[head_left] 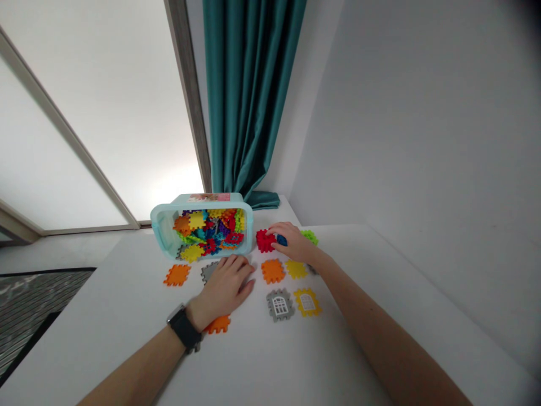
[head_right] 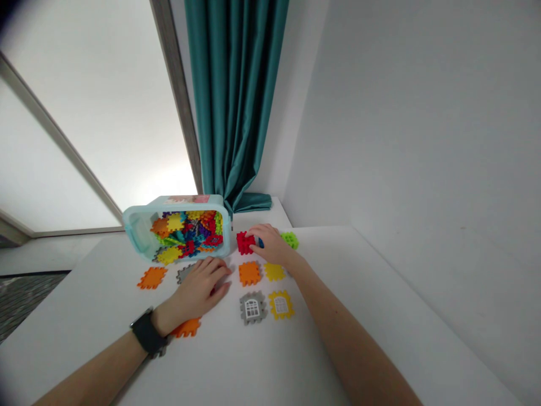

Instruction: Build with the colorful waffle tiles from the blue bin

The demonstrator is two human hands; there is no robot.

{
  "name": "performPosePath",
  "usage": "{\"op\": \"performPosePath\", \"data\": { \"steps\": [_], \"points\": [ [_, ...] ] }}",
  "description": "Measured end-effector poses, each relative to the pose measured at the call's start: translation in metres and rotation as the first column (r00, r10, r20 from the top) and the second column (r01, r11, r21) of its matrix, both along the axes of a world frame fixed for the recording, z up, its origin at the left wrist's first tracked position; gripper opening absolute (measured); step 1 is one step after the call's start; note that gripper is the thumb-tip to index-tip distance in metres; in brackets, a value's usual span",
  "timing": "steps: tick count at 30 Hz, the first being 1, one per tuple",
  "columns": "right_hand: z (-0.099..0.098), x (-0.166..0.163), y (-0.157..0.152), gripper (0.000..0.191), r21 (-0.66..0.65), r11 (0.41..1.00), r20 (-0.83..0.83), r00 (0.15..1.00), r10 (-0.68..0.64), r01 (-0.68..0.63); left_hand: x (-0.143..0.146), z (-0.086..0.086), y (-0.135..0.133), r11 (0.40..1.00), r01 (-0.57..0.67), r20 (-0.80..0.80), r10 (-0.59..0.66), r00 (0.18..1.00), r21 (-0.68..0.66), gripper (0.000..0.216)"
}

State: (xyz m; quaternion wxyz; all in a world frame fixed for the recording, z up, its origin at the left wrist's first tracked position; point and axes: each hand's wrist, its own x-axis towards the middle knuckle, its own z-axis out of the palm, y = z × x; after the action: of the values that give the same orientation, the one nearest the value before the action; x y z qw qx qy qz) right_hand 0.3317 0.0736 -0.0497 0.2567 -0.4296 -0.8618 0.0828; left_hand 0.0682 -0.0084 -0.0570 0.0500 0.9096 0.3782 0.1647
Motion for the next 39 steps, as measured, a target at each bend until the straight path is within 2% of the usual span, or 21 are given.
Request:
{"op": "performPosePath", "data": {
  "steps": [21, 39],
  "points": [
    [-0.0052, 0.0034, 0.0071, 0.027, -0.009, 0.999, -0.053, 0.998, 0.031, -0.032, 0.0001, -0.0011, -0.0004, 1.0, -0.002, -0.002, 0.002, 1.0, 0.013, 0.018],
    [-0.0085, 0.0047, 0.0081, 0.029, -0.022, 1.0, -0.015, 1.0, 0.009, -0.009, 0.0003, 0.0014, -0.0006, 1.0, 0.0, -0.013, 0.0, 1.0, -0.004, 0.019]
  ]
}}
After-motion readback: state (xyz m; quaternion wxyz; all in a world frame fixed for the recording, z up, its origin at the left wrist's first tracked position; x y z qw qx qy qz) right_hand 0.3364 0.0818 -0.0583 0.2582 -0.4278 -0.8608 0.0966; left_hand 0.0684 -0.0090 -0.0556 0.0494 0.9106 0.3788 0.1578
